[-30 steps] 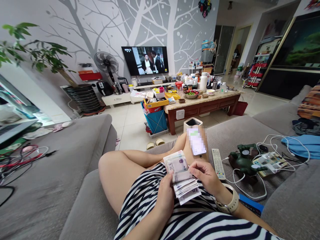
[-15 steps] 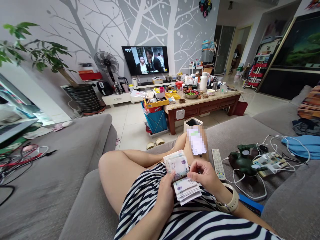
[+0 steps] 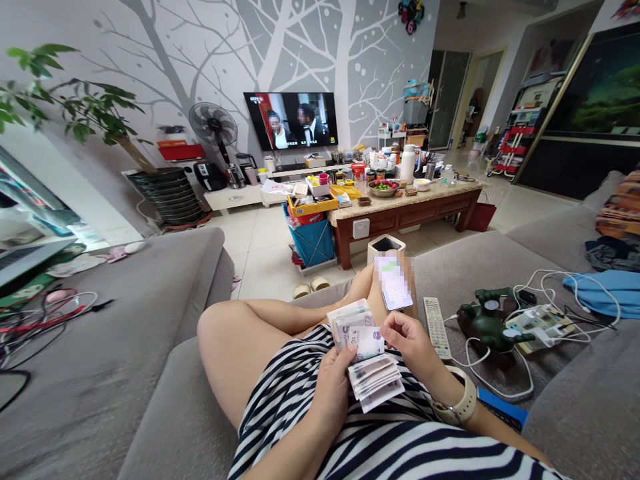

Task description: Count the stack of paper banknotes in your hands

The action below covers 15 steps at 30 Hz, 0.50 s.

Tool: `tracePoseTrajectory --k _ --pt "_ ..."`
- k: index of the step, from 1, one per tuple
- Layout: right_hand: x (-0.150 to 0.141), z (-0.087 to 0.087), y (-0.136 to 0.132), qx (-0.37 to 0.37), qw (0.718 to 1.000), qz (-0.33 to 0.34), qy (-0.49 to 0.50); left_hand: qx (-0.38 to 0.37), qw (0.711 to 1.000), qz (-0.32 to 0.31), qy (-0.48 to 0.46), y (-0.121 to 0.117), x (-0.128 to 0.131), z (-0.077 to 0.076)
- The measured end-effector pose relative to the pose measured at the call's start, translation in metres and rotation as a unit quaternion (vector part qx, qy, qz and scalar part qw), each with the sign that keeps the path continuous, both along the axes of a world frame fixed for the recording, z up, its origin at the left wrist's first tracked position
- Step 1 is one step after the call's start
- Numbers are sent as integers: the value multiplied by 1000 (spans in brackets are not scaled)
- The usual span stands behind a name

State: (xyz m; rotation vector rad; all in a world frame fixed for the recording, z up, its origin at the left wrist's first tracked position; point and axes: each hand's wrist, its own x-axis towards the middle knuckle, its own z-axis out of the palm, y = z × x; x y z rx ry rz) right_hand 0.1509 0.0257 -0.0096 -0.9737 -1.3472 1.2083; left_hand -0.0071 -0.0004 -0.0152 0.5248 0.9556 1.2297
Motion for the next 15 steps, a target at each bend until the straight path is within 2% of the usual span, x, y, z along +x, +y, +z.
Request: tracePoseTrajectory --k 15 --pt "0 4 -4 18 1000 10 -21 18 999 17 38 -1 0 -1"
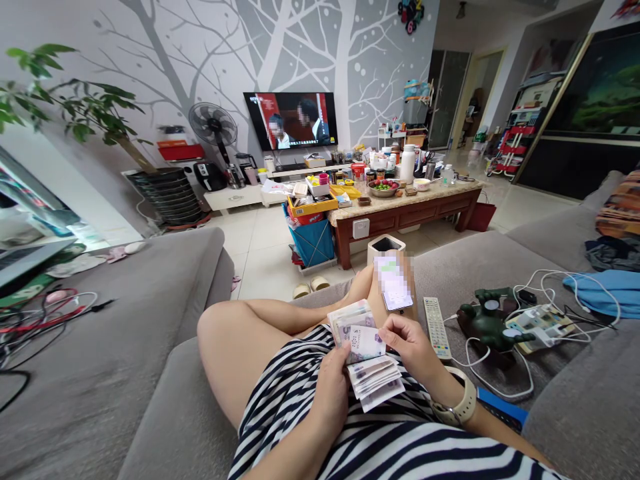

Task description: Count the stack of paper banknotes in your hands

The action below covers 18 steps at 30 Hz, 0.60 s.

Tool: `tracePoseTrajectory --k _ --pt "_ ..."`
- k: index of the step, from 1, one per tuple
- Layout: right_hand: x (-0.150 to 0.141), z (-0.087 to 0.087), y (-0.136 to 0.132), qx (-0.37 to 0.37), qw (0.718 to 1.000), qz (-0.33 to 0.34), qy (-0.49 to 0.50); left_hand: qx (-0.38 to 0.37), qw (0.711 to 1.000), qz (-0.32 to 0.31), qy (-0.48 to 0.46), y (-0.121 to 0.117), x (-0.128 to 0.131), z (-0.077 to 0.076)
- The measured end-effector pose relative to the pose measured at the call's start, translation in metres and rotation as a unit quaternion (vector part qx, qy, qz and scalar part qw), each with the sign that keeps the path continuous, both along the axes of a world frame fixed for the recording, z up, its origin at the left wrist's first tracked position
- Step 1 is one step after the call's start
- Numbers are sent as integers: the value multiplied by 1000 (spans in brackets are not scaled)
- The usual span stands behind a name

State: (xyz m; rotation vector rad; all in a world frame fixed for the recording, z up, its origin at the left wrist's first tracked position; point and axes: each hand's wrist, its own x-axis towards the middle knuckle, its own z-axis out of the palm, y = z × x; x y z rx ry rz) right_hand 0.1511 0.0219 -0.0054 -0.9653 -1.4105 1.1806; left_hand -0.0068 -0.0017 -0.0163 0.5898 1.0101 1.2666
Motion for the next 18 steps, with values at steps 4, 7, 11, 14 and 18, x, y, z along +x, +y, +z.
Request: tracePoseTrajectory --k 4,7,11,14,18 --pt "1 0 -3 21 1000 11 -10 -8 1000 12 0 2 0 -4" --pt "2 0 -4 42 999 14 -19 5 1000 16 19 2 0 -4" --pt "2 2 -6 60 998 19 -20 34 997 12 63 2 -1 -1" --pt "2 3 -7 54 998 22 -16 38 997 7 63 0 -1 1" --pt "2 2 -7 44 999 23 -12 37 998 3 45 0 0 1"
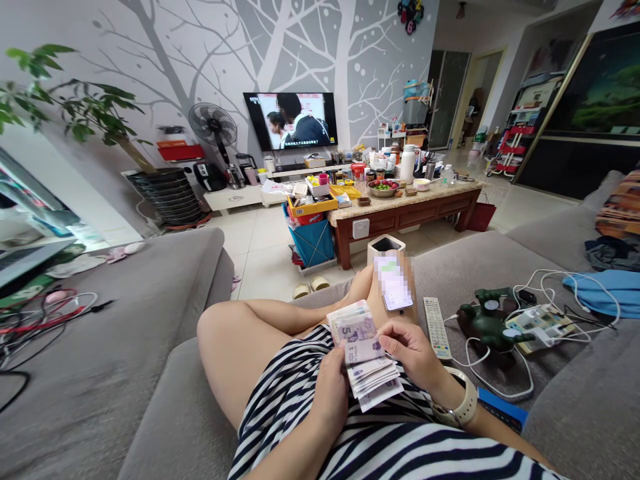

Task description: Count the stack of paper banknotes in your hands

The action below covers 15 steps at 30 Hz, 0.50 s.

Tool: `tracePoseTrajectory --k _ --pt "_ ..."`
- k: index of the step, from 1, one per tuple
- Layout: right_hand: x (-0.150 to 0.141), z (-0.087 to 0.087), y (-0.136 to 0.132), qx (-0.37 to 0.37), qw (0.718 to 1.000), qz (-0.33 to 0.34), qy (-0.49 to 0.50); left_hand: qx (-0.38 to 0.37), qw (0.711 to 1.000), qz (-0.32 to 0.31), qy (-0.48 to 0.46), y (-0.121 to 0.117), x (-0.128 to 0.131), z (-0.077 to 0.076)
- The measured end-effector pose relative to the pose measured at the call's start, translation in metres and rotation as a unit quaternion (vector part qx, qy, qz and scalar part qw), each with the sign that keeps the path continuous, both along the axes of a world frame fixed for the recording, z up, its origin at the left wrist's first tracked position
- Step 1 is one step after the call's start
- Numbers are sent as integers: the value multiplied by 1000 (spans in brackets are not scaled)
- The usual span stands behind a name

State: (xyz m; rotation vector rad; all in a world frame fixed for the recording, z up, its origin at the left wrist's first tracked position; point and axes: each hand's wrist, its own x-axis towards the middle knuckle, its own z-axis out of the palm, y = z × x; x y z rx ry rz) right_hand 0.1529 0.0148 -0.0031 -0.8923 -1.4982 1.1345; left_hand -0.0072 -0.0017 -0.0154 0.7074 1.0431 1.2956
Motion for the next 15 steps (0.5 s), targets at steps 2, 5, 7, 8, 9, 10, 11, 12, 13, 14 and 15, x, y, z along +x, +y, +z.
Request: tracePoseTrajectory --k 2,5,7,8,9,10,11,12,13,14,15 --pt "0 0 0 1 1000 3 2 -7 1000 -2 -18 0 0 -1" --pt "0 -1 0 2 1000 3 5 -18 999 -12 -39 1 0 -3" --pt "1 0 -1 2 1000 10 12 -24 999 -18 -45 1 -1 -4" --pt "1 0 -1 1 1000 18 16 -26 998 -20 -49 1 -1 -4" --pt "1 0 -1 1 999 28 21 -28 998 -21 -52 1 0 -4" --pt "0 0 -1 1 999 37 26 -29 998 -22 -56 1 0 -4" --pt "0 -1 -1 -1 999 43 30 -29 998 -22 -60 2 0 -4" --pt "0 -1 0 -4 998 46 31 -28 997 -23 -66 2 1 -4" --pt "0 -2 0 -9 999 43 30 -27 997 -27 -73 2 1 -3" --pt "0 -3 1 -14 999 36 25 -24 996 -33 -80 2 1 -2" --pt "0 -5 2 -20 999 26 19 -21 995 -37 -86 1 1 -1"
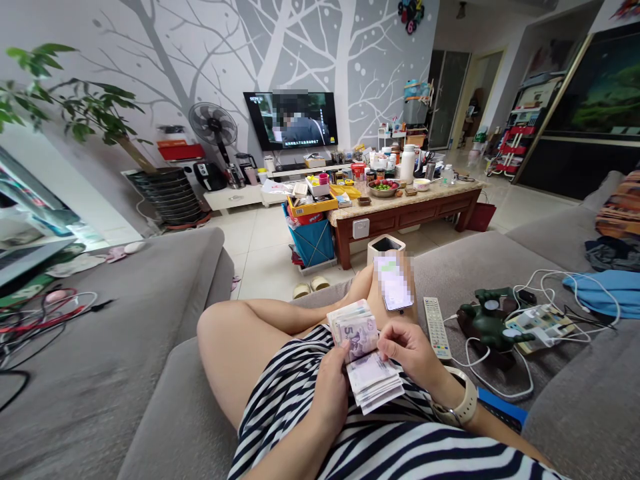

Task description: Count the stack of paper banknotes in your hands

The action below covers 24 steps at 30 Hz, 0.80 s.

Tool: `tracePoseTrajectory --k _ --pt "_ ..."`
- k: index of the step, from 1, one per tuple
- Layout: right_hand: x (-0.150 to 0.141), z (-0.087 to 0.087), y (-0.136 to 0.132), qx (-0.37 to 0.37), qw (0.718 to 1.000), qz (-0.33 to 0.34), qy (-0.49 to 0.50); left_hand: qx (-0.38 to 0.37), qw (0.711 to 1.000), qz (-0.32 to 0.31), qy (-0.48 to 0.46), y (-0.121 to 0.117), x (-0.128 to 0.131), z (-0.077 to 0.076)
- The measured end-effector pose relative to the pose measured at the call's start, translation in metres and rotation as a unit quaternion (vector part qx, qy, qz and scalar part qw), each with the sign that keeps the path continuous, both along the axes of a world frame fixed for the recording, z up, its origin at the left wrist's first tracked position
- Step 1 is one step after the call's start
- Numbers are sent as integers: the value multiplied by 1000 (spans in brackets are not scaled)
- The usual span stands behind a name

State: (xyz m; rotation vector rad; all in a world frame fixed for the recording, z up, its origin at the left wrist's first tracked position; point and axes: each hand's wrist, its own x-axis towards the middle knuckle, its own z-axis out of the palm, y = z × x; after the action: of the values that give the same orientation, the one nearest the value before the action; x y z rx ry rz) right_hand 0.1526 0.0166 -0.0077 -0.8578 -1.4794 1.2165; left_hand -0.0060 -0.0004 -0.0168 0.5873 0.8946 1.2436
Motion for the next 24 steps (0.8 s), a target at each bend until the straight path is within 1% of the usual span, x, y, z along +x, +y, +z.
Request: tracePoseTrajectory --k 6,11,19,24 --pt "-1 -6 6 -28 999 -41 2 4 1000 13 25 -1 -1 3" --pt "-1 -6 9 -40 998 -57 9 -12 1000 9 -2 0 -1 3" --pt "-2 -2 8 -46 998 -39 -11 -20 1000 14 -7 -2 0 3" --pt "-2 1 7 -39 998 -42 -12 -4 1000 15 -1 -2 0 1"
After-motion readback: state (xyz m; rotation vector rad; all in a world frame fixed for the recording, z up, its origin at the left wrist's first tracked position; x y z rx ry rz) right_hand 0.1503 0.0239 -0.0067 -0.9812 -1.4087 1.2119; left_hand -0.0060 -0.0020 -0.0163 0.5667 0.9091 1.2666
